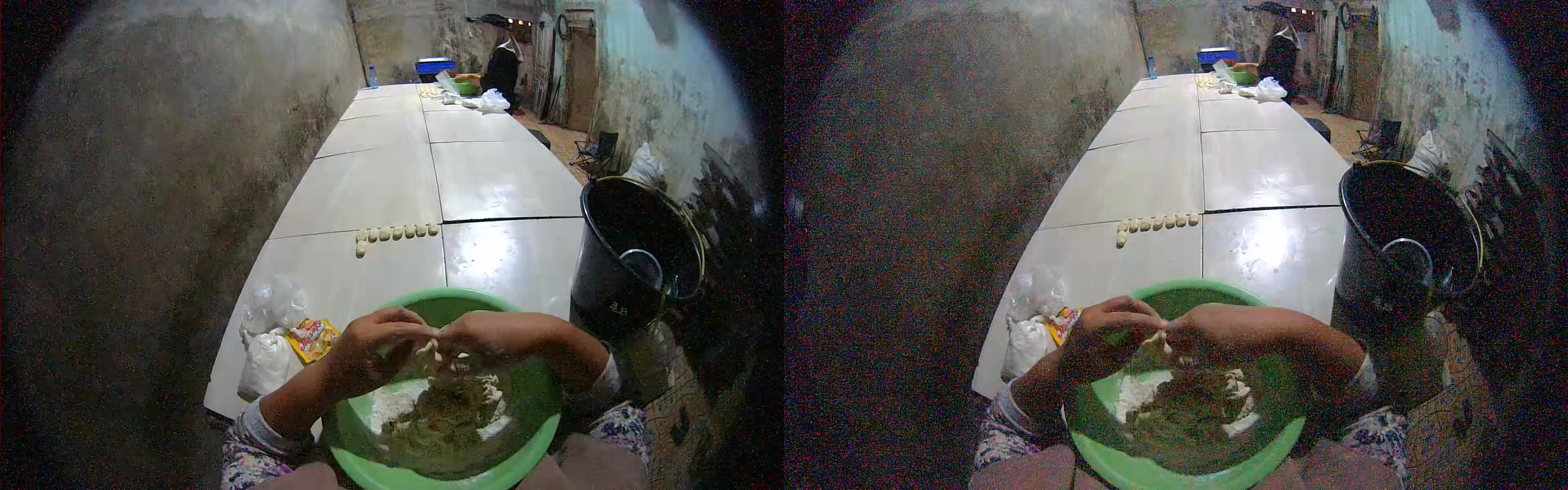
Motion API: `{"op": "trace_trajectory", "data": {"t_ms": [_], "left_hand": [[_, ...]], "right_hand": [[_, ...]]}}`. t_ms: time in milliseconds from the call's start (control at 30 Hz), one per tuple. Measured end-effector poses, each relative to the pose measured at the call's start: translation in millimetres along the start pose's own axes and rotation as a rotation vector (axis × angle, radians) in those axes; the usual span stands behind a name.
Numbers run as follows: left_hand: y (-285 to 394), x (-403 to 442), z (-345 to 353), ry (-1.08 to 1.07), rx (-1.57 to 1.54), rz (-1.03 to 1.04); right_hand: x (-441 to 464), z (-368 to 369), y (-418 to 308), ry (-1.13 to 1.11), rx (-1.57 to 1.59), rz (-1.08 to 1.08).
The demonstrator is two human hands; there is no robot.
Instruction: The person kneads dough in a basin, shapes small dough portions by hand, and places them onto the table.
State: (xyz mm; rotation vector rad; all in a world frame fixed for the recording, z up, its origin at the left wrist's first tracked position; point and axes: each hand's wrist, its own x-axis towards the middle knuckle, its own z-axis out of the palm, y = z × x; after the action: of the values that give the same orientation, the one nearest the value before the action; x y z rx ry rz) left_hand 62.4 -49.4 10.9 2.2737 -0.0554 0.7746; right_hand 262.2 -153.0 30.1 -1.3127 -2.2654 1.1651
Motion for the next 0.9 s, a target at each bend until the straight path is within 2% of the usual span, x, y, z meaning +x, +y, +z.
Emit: {"op": "trace_trajectory", "data": {"t_ms": [33,100,167,233,400,500,567,633,733,867,900], "left_hand": [[-0.2,-0.8,0.0,0.009,-0.015,-0.035],[1.5,0.3,-4.0,-0.022,0.015,0.026],[6.7,0.2,-5.1,-0.054,0.047,0.084],[13.1,-2.4,-1.4,-0.105,-0.012,-0.157],[7.8,-4.7,-1.9,-0.184,0.02,-0.255],[13.5,-0.3,0.6,-0.192,0.151,-0.218],[5.0,-4.1,0.0,-0.253,0.09,-0.214],[0.6,-4.9,0.1,-0.365,0.243,-0.121],[4.5,-3.2,-0.9,-0.422,0.291,-0.163],[6.5,-4.2,-0.8,-0.252,0.144,-0.06],[9.6,-3.7,-3.0,-0.198,0.128,-0.206]], "right_hand": [[-0.6,0.1,-3.0,0.072,0.04,0.054],[0.2,1.4,0.6,0.126,0.109,0.0],[3.4,2.2,5.5,0.155,-0.133,0.03],[1.9,-0.8,-1.6,0.192,-0.098,-0.048],[3.4,1.7,0.4,0.208,-0.107,-0.024],[3.5,-3.2,-8.6,0.201,-0.176,0.03],[3.5,-3.4,-7.0,0.183,-0.236,0.059],[1.9,-0.1,0.8,0.241,-0.148,-0.157],[-0.1,-3.8,-1.4,0.17,-0.101,-0.114],[-2.2,-10.1,-1.0,0.074,0.051,0.007],[0.2,-11.2,1.3,-0.037,-0.083,0.046]]}}
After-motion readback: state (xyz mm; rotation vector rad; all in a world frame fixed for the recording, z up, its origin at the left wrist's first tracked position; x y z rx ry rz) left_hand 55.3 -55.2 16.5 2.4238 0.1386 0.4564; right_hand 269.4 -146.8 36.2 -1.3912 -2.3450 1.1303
